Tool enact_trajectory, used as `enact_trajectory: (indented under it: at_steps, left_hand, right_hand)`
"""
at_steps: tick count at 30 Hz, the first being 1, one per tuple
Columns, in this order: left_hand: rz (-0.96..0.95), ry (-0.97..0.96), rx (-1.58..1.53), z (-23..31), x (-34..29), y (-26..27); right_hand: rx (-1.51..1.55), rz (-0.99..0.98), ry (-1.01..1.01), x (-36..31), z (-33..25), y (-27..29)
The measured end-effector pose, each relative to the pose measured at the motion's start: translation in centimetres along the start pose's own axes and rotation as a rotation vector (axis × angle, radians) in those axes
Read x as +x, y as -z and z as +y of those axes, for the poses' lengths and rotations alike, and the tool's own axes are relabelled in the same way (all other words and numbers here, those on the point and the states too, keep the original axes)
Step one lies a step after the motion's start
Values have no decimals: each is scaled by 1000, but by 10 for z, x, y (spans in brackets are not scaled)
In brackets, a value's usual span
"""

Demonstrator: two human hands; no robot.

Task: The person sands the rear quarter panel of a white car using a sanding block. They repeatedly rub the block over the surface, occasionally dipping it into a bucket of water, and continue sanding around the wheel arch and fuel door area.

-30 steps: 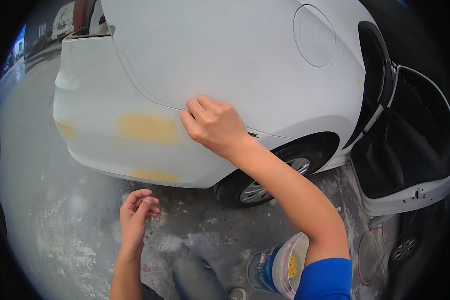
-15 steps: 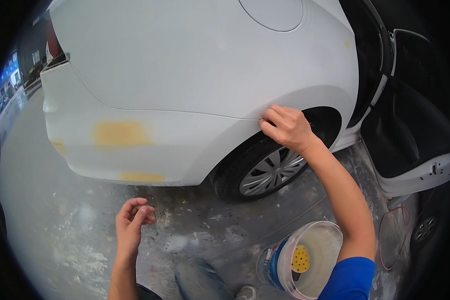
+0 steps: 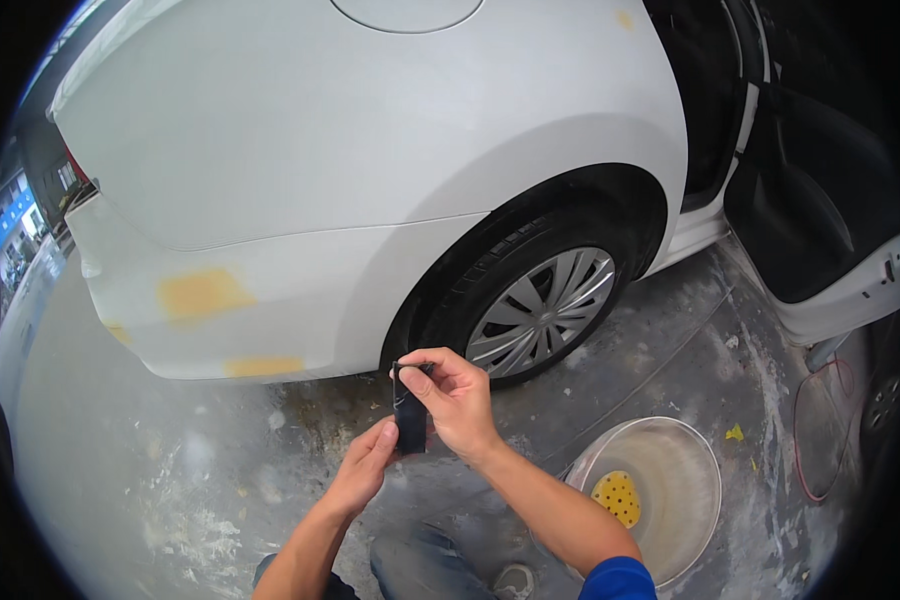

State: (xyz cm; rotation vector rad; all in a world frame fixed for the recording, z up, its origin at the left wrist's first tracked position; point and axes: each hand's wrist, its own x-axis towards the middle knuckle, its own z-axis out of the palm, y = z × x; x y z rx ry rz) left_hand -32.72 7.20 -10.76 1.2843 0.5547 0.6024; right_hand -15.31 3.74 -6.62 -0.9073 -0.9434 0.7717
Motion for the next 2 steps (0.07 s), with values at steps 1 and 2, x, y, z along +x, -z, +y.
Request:
enact_trajectory:
  at_steps: [1,2]
  left_hand:
    - [-95,124,-126,1,0,4]
    - [-94,128,-118,1,1,3]
  right_hand:
    - [92,21,-20,-3,6,3]
    - [184,40,-41,-4,10,5]
